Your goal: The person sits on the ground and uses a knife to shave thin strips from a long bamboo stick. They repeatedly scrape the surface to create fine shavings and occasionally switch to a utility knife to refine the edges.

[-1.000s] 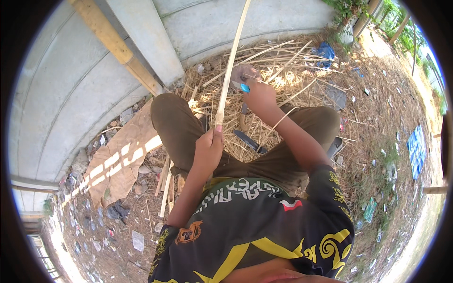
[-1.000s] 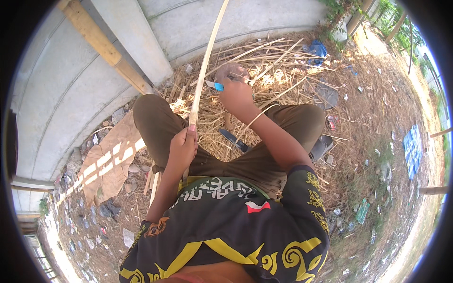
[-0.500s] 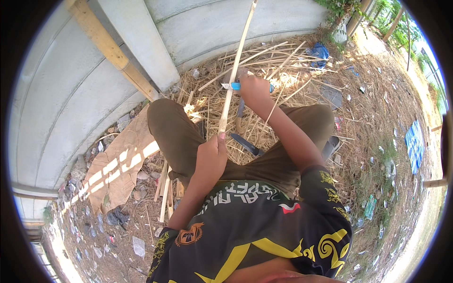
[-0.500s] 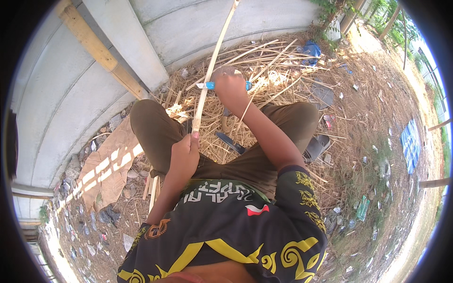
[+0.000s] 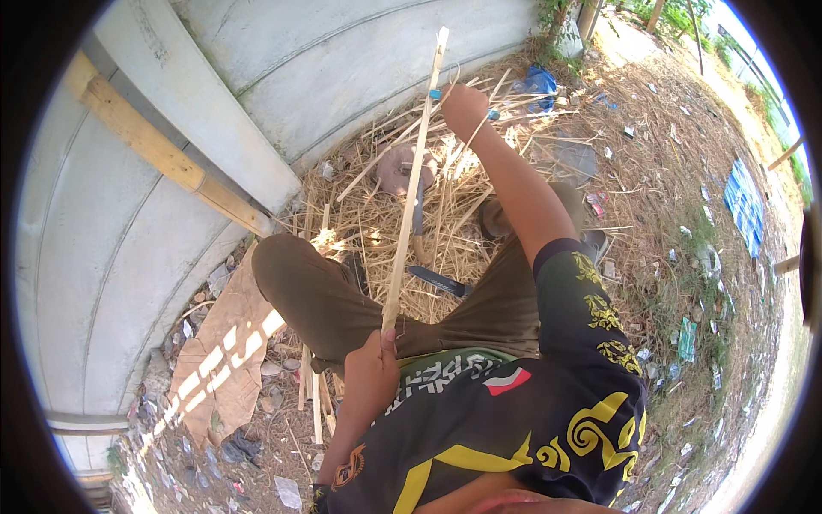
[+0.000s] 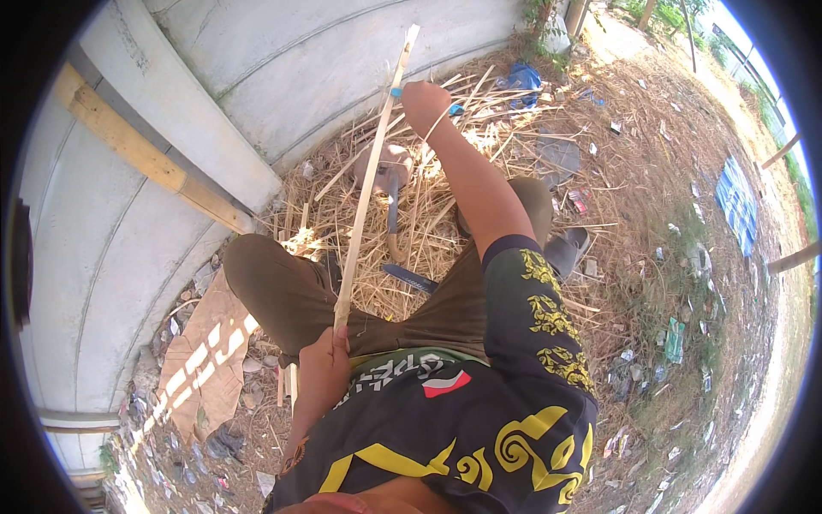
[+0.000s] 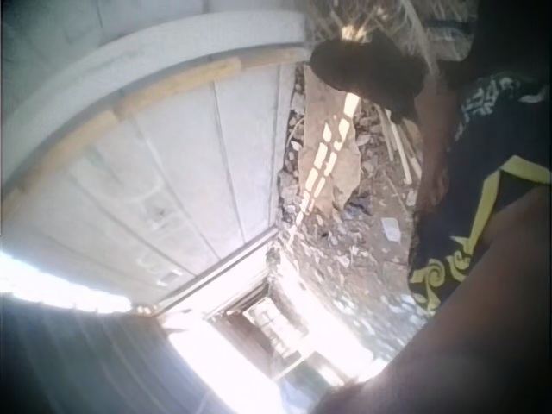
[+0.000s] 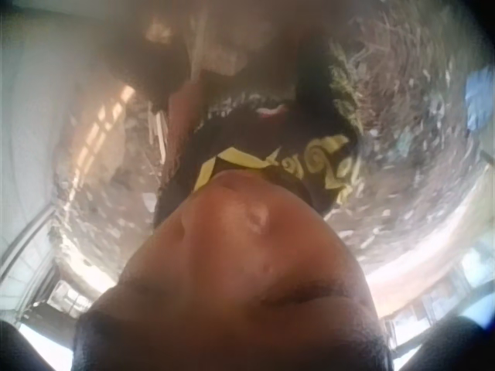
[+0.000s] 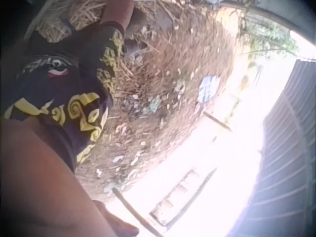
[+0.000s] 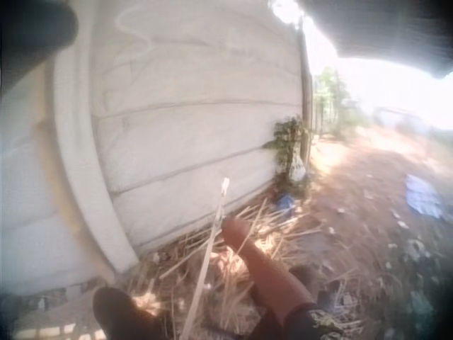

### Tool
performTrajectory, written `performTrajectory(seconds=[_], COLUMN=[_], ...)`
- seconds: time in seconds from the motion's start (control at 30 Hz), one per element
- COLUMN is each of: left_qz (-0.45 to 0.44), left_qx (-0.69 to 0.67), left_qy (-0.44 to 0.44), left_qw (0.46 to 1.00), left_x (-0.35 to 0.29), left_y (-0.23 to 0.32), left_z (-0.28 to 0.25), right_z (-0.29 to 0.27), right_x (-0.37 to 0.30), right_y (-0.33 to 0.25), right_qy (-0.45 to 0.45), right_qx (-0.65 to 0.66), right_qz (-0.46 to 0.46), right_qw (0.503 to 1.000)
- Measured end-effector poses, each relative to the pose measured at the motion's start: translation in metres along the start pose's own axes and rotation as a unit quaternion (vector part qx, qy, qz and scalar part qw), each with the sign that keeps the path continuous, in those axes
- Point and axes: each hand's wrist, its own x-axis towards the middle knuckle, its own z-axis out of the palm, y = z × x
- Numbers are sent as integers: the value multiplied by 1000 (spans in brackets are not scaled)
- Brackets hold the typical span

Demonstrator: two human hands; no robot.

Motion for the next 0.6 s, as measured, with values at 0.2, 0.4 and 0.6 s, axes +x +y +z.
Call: performTrajectory(seconds=[0.2, 0.4, 0.6], left_qz=[22, -58, -74], left_qx=[-15, -169, -346], left_qy=[-57, -99, -146], left_qw=[998, 979, 924], left_x=[-23, -12, 20], left_y=[-41, -51, -27], left_z=[-3, 9, 10], right_z=[5, -26, -50], right_x=[13, -32, -123], right_y=[81, 52, -25], right_qy=[-48, -44, -43], right_qx=[-5, 95, 89], right_qz=[126, 8, -145], right_qw=[991, 994, 985])
